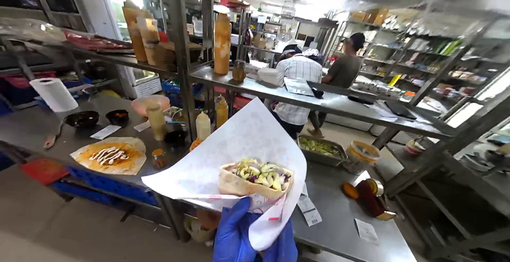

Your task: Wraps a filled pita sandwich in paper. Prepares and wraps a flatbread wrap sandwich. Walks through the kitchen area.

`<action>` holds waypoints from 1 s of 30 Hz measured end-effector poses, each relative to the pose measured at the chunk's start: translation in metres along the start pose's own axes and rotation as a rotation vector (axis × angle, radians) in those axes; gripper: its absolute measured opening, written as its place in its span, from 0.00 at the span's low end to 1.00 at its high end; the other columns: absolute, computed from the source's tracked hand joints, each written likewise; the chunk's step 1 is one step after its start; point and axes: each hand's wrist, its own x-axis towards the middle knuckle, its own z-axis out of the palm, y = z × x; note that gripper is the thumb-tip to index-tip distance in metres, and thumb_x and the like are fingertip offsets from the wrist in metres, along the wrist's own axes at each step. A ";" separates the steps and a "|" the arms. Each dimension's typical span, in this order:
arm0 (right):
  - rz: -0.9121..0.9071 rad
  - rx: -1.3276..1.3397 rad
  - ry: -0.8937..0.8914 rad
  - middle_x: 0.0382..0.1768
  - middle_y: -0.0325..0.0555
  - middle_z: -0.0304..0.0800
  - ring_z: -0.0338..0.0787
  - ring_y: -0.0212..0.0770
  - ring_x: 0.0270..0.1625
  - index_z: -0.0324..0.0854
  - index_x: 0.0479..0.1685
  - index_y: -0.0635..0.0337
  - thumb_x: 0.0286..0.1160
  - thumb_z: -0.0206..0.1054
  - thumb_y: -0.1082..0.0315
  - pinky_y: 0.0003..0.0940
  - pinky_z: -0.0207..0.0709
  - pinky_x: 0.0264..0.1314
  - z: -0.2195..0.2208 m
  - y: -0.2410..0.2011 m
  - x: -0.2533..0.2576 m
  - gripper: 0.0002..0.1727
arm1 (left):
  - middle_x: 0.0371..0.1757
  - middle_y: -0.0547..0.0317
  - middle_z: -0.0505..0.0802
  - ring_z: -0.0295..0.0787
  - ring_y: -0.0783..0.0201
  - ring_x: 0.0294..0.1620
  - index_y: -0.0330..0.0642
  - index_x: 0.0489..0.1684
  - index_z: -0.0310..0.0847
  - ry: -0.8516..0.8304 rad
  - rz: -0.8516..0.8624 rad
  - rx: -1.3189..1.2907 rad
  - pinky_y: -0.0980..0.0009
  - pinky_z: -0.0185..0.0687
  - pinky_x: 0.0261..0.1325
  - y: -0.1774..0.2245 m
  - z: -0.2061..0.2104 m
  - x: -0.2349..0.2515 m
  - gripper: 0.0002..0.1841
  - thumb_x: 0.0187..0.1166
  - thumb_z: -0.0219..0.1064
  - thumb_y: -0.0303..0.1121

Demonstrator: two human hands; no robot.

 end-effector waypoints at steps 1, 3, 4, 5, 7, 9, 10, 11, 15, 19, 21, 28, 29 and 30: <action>0.021 -0.044 -0.064 0.84 0.78 0.60 0.63 0.41 0.90 0.52 0.83 0.87 0.92 0.50 0.59 0.30 0.54 0.93 0.002 -0.001 -0.001 0.36 | 0.43 0.40 0.95 0.96 0.49 0.47 0.32 0.47 0.84 -0.005 0.030 0.004 0.50 0.92 0.55 0.000 -0.002 0.001 0.16 0.60 0.78 0.22; 0.070 -0.130 -0.142 0.83 0.87 0.56 0.61 0.62 0.90 0.49 0.84 0.88 0.84 0.55 0.66 0.47 0.55 0.94 0.008 -0.004 0.000 0.37 | 0.44 0.40 0.95 0.96 0.49 0.48 0.32 0.48 0.83 -0.041 0.084 0.010 0.49 0.92 0.57 0.002 -0.006 0.004 0.18 0.58 0.79 0.21; 0.079 -0.184 -0.166 0.82 0.89 0.56 0.61 0.71 0.89 0.51 0.84 0.88 0.80 0.57 0.69 0.54 0.57 0.92 0.009 -0.006 0.001 0.37 | 0.45 0.41 0.95 0.96 0.49 0.49 0.33 0.48 0.85 -0.063 0.096 0.017 0.50 0.91 0.58 0.004 -0.010 0.006 0.18 0.58 0.79 0.21; 0.095 -0.237 -0.193 0.81 0.89 0.57 0.62 0.73 0.88 0.54 0.83 0.88 0.77 0.58 0.71 0.55 0.59 0.91 0.009 -0.008 0.003 0.37 | 0.45 0.42 0.96 0.96 0.50 0.49 0.34 0.48 0.86 -0.062 0.101 0.032 0.50 0.91 0.59 0.005 -0.013 0.006 0.18 0.58 0.80 0.22; 0.130 -0.214 -0.206 0.80 0.84 0.65 0.69 0.68 0.86 0.64 0.77 0.88 0.73 0.58 0.76 0.50 0.64 0.89 0.003 -0.016 0.010 0.32 | 0.42 0.43 0.96 0.97 0.51 0.46 0.35 0.47 0.84 0.003 0.100 0.066 0.51 0.93 0.54 0.009 -0.010 0.005 0.18 0.57 0.80 0.22; 0.154 0.057 -0.148 0.78 0.71 0.75 0.75 0.48 0.84 0.73 0.72 0.85 0.80 0.52 0.76 0.36 0.67 0.87 -0.009 -0.018 0.016 0.25 | 0.39 0.44 0.95 0.97 0.52 0.41 0.35 0.48 0.79 0.052 0.075 0.095 0.53 0.95 0.47 0.014 -0.007 0.006 0.20 0.57 0.81 0.24; 0.177 0.194 -0.083 0.74 0.58 0.83 0.80 0.36 0.79 0.79 0.69 0.78 0.84 0.54 0.73 0.30 0.73 0.83 -0.012 -0.018 0.018 0.21 | 0.39 0.43 0.95 0.97 0.52 0.41 0.35 0.49 0.78 0.050 0.055 0.077 0.53 0.95 0.47 0.016 -0.006 0.005 0.21 0.58 0.80 0.23; 0.207 0.292 -0.002 0.68 0.43 0.90 0.86 0.28 0.71 0.86 0.64 0.66 0.84 0.60 0.71 0.26 0.79 0.76 -0.012 -0.018 0.021 0.17 | 0.40 0.42 0.95 0.97 0.50 0.42 0.34 0.48 0.81 0.034 0.039 0.046 0.52 0.94 0.48 0.016 -0.008 0.005 0.20 0.58 0.81 0.23; 0.317 0.483 0.134 0.48 0.33 0.94 0.94 0.30 0.48 0.81 0.56 0.58 0.57 0.82 0.72 0.28 0.91 0.54 -0.005 -0.012 0.037 0.24 | 0.47 0.44 0.96 0.96 0.50 0.51 0.41 0.48 0.90 -0.120 -0.029 -0.039 0.51 0.91 0.59 0.013 -0.025 0.002 0.16 0.62 0.81 0.30; 0.394 0.413 0.043 0.52 0.41 0.91 0.91 0.27 0.55 0.67 0.67 0.72 0.45 0.89 0.51 0.27 0.88 0.61 -0.002 -0.002 0.042 0.51 | 0.52 0.47 0.96 0.94 0.53 0.57 0.43 0.52 0.91 -0.230 -0.103 -0.064 0.55 0.87 0.66 0.007 -0.033 -0.002 0.17 0.66 0.79 0.36; 0.414 0.424 0.053 0.45 0.35 0.95 0.93 0.23 0.50 0.75 0.59 0.69 0.45 0.89 0.50 0.24 0.89 0.57 0.001 -0.003 0.040 0.43 | 0.52 0.47 0.96 0.94 0.53 0.57 0.44 0.53 0.90 -0.216 -0.121 -0.079 0.55 0.87 0.66 0.003 -0.033 -0.004 0.17 0.65 0.80 0.34; 0.399 0.451 0.137 0.39 0.34 0.96 0.95 0.24 0.44 0.80 0.52 0.66 0.54 0.84 0.64 0.24 0.90 0.52 0.006 -0.011 0.036 0.26 | 0.64 0.55 0.93 0.87 0.58 0.70 0.52 0.66 0.86 -0.476 -0.094 0.060 0.55 0.78 0.77 0.002 -0.045 0.002 0.27 0.72 0.74 0.55; 0.402 0.447 0.156 0.39 0.35 0.96 0.95 0.25 0.44 0.81 0.52 0.67 0.54 0.84 0.65 0.24 0.91 0.52 0.008 -0.012 0.036 0.26 | 0.65 0.54 0.92 0.87 0.56 0.70 0.51 0.67 0.84 -0.478 -0.080 0.071 0.54 0.79 0.76 0.001 -0.046 0.002 0.26 0.73 0.74 0.52; 0.410 0.439 0.160 0.39 0.36 0.96 0.95 0.26 0.44 0.80 0.52 0.68 0.54 0.84 0.65 0.24 0.91 0.52 0.009 -0.013 0.035 0.26 | 0.62 0.51 0.93 0.89 0.54 0.66 0.48 0.65 0.84 -0.420 -0.080 0.057 0.52 0.82 0.72 0.001 -0.044 0.000 0.22 0.73 0.76 0.42</action>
